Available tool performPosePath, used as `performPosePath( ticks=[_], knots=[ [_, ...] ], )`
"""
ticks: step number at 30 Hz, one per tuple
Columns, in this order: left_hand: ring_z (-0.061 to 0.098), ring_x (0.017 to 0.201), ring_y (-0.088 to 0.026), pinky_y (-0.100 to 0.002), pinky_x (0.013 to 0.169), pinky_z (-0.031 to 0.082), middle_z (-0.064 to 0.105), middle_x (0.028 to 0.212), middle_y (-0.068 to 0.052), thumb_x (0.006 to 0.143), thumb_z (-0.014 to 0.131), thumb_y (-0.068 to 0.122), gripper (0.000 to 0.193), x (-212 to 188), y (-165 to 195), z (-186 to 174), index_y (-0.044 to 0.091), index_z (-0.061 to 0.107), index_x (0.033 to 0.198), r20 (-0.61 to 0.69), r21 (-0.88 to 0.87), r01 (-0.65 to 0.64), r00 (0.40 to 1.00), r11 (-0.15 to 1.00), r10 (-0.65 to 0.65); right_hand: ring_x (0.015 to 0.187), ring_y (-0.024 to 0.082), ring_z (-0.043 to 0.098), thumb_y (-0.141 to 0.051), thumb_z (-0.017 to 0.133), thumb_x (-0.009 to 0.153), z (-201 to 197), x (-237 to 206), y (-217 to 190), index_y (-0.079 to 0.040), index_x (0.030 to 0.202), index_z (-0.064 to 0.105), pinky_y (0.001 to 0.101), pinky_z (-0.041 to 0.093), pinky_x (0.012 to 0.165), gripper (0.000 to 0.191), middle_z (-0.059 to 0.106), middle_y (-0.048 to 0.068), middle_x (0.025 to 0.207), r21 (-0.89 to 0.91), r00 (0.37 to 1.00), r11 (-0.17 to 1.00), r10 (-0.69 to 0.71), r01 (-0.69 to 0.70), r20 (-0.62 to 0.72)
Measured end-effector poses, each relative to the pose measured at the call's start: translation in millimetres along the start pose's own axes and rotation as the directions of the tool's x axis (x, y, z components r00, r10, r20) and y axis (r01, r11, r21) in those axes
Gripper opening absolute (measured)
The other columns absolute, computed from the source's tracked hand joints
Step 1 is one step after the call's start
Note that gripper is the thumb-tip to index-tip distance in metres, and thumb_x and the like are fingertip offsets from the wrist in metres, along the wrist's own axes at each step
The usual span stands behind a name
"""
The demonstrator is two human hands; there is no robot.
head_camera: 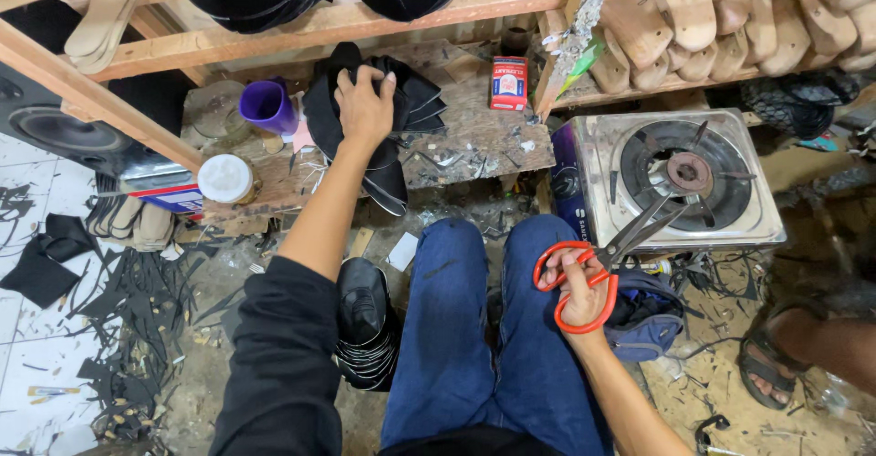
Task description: The person repeatedly trims the edges of black shoe insoles using red-handled scissors. They pick up each insole from a nearby shelf, trim along the perimeter, and place the finished insole back on the shelf. The process is repeated for multiple insoles.
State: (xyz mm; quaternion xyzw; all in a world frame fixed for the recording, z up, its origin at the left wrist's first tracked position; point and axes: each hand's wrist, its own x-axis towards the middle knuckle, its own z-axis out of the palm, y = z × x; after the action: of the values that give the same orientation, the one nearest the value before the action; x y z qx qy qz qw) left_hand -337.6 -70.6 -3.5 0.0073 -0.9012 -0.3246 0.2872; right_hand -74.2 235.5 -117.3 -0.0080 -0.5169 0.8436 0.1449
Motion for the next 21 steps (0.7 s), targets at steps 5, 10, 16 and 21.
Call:
performPosePath(
  ticks=[5,10,16,21],
  knots=[
    [0.063,0.108,-0.043,-0.050,0.096,0.049,0.067,0.109,-0.024,0.092,0.075,0.027,0.027,13,-8,-2,0.007,0.059,0.102,0.137,-0.034,0.275,0.954,0.961,-0.268,0.073,0.017,0.059,-0.015,0.056,0.105,-2,1,3,-0.002,0.099,0.056,0.0348,0.055,0.062,0.014,0.063,0.013,0.093,-0.001,1.000,1.000,0.012,-0.012,-0.003],
    [0.065,0.097,-0.046,-0.053,0.086,0.049,0.069,0.100,-0.025,0.090,0.069,0.011,0.025,11,-18,-12,0.007,0.057,0.111,0.007,-0.162,0.056,0.998,0.985,-0.055,0.072,0.017,0.059,-0.015,0.056,0.105,1,0,-1,-0.003,0.099,0.056,0.0346,0.054,0.061,0.014,0.063,0.012,0.091,0.008,0.999,0.999,0.034,-0.034,-0.037],
    [0.065,0.088,-0.048,-0.056,0.081,0.047,0.068,0.092,-0.028,0.088,0.055,0.000,0.031,-4,-7,-41,0.006,0.055,0.118,0.089,-0.127,0.124,0.990,0.984,-0.113,0.071,0.017,0.060,-0.015,0.055,0.103,7,-1,-6,-0.003,0.097,0.056,0.0339,0.055,0.060,0.014,0.063,0.013,0.090,-0.027,0.999,1.000,0.013,-0.014,-0.035],
    [0.073,0.081,-0.031,-0.040,0.074,0.061,0.073,0.103,-0.019,0.091,0.048,-0.004,0.033,-21,0,-62,0.004,0.068,0.115,0.287,-0.276,0.258,0.942,0.926,-0.176,0.072,0.017,0.059,-0.015,0.054,0.106,8,-3,-10,-0.001,0.095,0.057,0.0337,0.055,0.063,0.018,0.063,0.013,0.091,-0.051,1.000,0.999,0.018,-0.018,-0.005]
  ],
)
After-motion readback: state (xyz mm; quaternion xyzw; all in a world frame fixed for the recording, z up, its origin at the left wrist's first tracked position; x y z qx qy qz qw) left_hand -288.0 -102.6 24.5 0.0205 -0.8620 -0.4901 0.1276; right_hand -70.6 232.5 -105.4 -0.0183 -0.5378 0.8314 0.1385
